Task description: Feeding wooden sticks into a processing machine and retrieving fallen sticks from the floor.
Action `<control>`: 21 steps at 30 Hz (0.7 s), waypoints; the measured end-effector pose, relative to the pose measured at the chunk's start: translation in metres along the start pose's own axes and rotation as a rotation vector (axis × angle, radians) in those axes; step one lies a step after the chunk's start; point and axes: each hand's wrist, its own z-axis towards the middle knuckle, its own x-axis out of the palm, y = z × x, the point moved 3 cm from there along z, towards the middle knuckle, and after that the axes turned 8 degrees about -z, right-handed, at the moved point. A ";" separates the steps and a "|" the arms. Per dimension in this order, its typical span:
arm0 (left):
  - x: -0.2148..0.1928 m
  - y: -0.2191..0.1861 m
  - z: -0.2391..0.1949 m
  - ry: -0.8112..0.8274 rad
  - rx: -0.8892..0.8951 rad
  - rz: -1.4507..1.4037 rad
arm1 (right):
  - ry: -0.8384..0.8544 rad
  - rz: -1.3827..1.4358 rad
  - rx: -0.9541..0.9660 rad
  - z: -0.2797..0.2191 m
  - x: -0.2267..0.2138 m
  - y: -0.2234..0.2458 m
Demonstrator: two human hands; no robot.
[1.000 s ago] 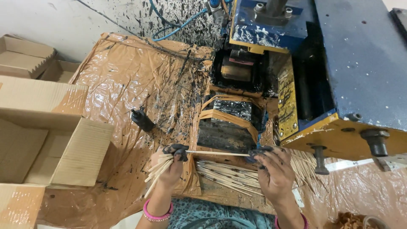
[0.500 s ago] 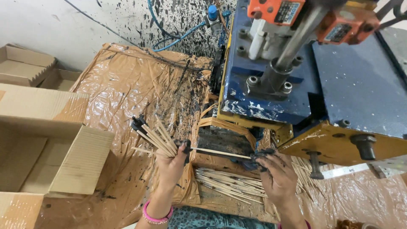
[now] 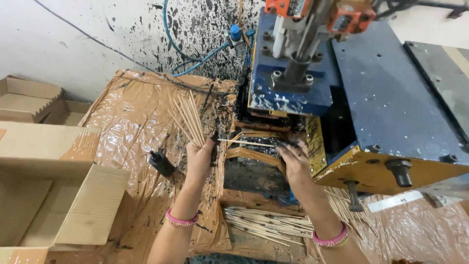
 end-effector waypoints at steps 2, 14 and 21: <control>0.001 0.004 0.004 0.007 -0.006 0.025 | 0.014 -0.055 0.024 -0.025 0.023 -0.018; 0.014 0.025 0.001 -0.024 -0.172 -0.091 | 0.123 0.194 0.321 -0.052 0.009 -0.002; 0.008 0.034 0.007 0.002 -0.246 -0.171 | 0.018 0.144 0.227 -0.077 0.036 -0.023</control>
